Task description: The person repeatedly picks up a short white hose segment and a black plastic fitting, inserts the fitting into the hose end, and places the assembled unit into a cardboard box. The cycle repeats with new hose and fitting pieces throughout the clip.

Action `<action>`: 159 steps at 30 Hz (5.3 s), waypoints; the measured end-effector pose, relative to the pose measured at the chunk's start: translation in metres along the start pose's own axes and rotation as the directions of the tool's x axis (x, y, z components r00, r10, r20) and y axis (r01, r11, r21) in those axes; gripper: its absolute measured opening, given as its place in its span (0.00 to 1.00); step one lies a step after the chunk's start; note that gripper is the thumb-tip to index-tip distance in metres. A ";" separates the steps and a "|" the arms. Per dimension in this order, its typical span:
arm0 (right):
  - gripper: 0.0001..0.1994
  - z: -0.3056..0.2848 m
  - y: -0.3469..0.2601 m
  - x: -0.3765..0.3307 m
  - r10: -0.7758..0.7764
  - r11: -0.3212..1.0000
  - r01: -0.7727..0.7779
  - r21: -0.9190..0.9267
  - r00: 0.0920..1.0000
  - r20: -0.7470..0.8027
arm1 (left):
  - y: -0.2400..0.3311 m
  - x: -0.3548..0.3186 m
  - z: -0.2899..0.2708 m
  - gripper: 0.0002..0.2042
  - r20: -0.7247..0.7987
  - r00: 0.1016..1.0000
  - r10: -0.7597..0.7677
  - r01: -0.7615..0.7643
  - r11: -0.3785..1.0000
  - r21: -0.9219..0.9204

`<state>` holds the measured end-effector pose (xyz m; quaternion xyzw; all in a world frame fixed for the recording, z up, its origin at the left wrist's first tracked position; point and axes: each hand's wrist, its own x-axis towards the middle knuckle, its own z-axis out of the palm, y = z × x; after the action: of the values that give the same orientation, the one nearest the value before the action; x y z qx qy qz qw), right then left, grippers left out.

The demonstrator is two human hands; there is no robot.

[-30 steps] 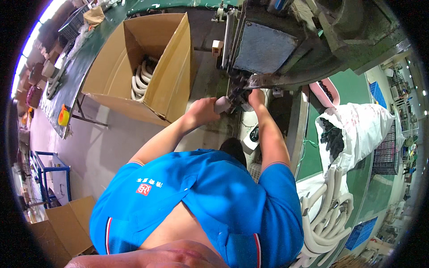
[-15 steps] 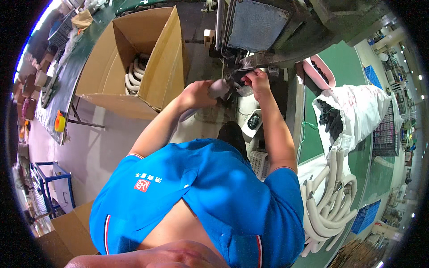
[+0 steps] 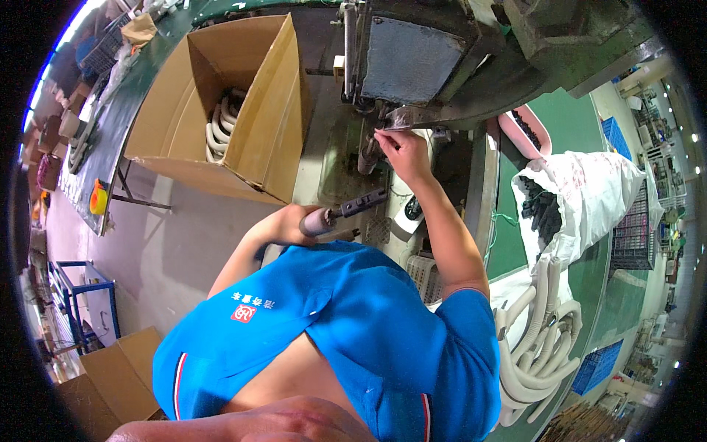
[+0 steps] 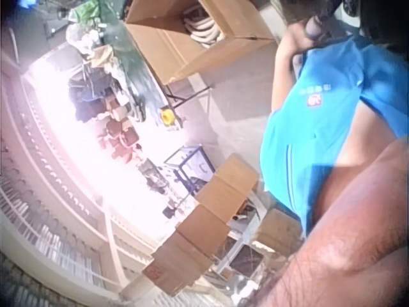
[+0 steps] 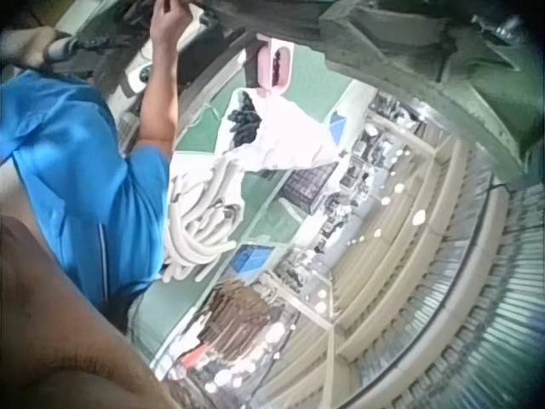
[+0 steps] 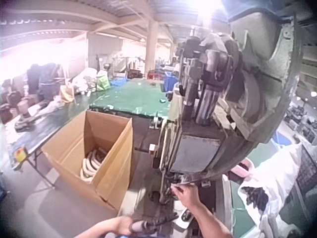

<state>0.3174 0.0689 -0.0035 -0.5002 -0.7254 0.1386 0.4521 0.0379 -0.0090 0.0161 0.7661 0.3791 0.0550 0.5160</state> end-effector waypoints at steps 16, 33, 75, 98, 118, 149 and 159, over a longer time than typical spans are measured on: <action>0.26 -0.088 -0.097 -0.058 0.267 0.957 -0.276 -0.093 0.701 0.661 | 0.041 0.022 0.016 0.16 -0.325 0.825 0.462 -0.270 0.828 0.491; 0.16 -0.070 -0.122 -0.088 0.286 0.918 -0.373 0.139 0.861 0.420 | 0.096 0.028 0.021 0.15 -0.132 0.834 0.536 -0.311 0.654 0.689; 0.16 -0.276 -0.094 -0.388 0.813 -0.503 -0.597 -0.625 -0.080 -0.577 | -0.046 0.079 -0.052 0.20 0.036 0.991 -0.128 0.064 0.694 0.718; 0.29 -0.213 -0.163 -0.157 0.225 0.974 -0.160 0.161 0.770 -0.598 | 0.154 0.116 0.094 0.33 0.284 0.742 0.607 -0.625 0.780 -0.034; 0.21 -0.285 0.297 -0.212 0.790 -0.044 -0.992 -0.118 0.038 -0.612 | 0.108 0.001 0.033 0.22 -0.013 0.981 -0.192 0.142 0.767 -0.626; 0.14 -0.134 -0.073 -0.076 0.501 0.348 -0.398 0.849 0.844 0.191 | 0.101 0.043 0.063 0.20 -0.472 0.864 0.173 -0.110 0.981 0.159; 0.13 -0.108 -0.076 -0.067 0.447 0.259 -0.424 0.868 0.849 0.281 | 0.086 0.027 0.057 0.20 -0.500 0.853 0.149 -0.117 0.989 0.095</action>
<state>0.3633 -0.0505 0.0714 -0.3515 -0.3580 0.6229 0.6003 0.1287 -0.0498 0.0529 0.7647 0.4486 0.2777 0.3699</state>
